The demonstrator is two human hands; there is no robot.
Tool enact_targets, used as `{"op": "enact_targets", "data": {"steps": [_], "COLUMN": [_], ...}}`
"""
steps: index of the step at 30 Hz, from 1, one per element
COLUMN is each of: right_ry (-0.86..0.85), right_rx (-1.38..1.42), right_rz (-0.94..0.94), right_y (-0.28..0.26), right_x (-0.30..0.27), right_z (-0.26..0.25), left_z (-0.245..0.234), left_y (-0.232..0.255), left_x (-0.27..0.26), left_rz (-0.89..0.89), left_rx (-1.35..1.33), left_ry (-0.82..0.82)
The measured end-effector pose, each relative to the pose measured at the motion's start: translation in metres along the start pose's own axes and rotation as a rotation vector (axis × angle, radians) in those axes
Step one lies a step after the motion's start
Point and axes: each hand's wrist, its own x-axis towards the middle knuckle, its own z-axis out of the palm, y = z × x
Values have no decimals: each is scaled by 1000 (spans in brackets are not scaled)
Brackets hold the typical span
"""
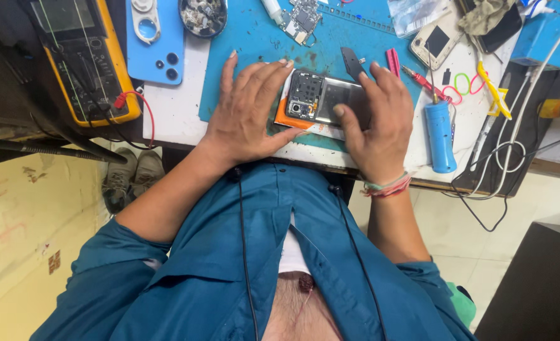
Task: The person uses a pink plastic tool to pry and separate the screen from the phone's frame. They then use a blue soldering iron to apply heat to the edges of the screen and the phone body, working to remove the display assembly.
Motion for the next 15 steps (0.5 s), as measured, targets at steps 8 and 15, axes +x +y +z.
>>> {"op": "enact_targets", "data": {"steps": [8, 15], "right_ry": [-73, -91], "right_rx": [-85, -72], "right_rz": [56, 13], "right_y": [7, 5], "right_x": [-26, -23], "right_z": [21, 15], "left_z": [-1, 3], "left_y": [5, 5], "left_x": [-1, -2], "left_rz": [31, -3], "left_rx": [73, 94], "left_ry": [-44, -6]}}
